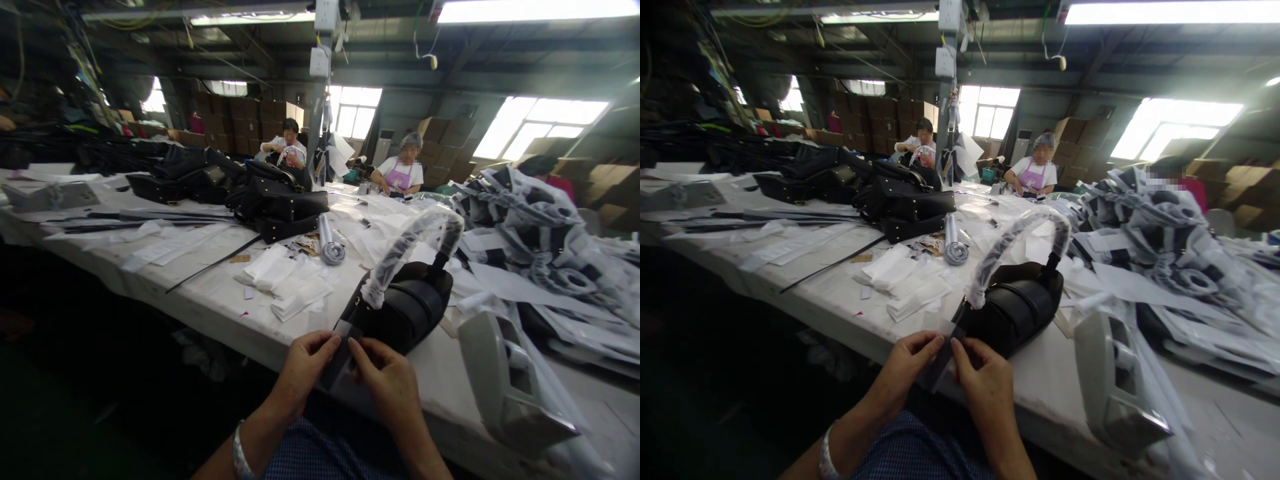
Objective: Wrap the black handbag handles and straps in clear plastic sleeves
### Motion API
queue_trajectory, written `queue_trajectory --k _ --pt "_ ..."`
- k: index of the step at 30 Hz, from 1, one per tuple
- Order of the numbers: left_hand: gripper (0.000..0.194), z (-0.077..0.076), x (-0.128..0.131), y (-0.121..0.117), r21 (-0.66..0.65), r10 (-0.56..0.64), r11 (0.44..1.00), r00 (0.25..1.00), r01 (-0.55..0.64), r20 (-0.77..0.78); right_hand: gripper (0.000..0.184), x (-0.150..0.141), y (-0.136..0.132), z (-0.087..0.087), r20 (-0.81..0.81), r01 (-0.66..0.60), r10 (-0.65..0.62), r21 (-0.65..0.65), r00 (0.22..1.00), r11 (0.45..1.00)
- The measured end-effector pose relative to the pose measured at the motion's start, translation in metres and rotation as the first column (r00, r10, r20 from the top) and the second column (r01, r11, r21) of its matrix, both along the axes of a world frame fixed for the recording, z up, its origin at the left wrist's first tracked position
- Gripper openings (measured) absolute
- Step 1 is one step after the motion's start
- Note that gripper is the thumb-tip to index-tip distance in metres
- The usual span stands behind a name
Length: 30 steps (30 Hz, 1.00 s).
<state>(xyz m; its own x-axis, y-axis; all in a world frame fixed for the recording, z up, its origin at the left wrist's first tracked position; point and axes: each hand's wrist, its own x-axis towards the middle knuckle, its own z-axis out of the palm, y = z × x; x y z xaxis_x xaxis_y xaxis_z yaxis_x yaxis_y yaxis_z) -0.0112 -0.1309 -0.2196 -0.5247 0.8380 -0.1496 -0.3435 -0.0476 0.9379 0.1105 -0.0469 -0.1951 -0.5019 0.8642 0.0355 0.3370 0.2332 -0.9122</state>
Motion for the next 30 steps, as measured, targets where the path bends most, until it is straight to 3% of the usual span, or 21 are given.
queue_trajectory --k 4,10,13,16,19,25,27,30 --pt "0.037 -0.002 -0.001 0.003 0.017 0.020 1.000 0.999 -0.019 -0.027 0.042 -0.003 -0.002 -0.003 -0.034 0.003 -0.003 -0.001 0.999 1.000" --pt "0.035 -0.003 -0.005 0.012 -0.008 0.081 0.996 0.977 -0.084 -0.199 0.046 -0.004 -0.002 0.001 -0.053 0.035 -0.033 0.039 0.998 0.999" --pt "0.028 -0.004 -0.004 0.013 0.006 0.130 0.991 0.931 -0.136 -0.341 0.043 -0.006 -0.001 0.005 -0.031 0.055 -0.053 0.091 0.998 0.994" --pt "0.018 -0.004 -0.002 0.011 0.079 0.223 0.973 0.789 -0.218 -0.572 0.041 -0.008 -0.001 0.005 -0.016 0.040 -0.039 0.073 0.999 0.996" --pt "0.013 -0.005 0.000 0.007 0.192 0.279 0.960 0.601 -0.206 -0.749 0.041 -0.009 0.001 0.003 -0.056 0.016 -0.017 -0.014 0.998 1.000" --pt "0.023 -0.013 -0.001 0.003 0.423 0.431 0.902 0.249 -0.087 -0.867 0.036 -0.010 0.004 -0.004 -0.222 -0.031 -0.008 -0.173 0.975 0.984" --pt "0.026 -0.012 0.001 0.001 0.460 0.458 0.887 0.210 -0.041 -0.864 0.035 -0.012 0.004 -0.007 -0.271 -0.036 -0.027 -0.224 0.962 0.974" --pt "0.026 -0.007 0.007 -0.001 0.437 0.428 0.899 0.263 -0.029 -0.865 0.034 -0.014 0.004 -0.010 -0.341 -0.054 -0.034 -0.245 0.940 0.968"
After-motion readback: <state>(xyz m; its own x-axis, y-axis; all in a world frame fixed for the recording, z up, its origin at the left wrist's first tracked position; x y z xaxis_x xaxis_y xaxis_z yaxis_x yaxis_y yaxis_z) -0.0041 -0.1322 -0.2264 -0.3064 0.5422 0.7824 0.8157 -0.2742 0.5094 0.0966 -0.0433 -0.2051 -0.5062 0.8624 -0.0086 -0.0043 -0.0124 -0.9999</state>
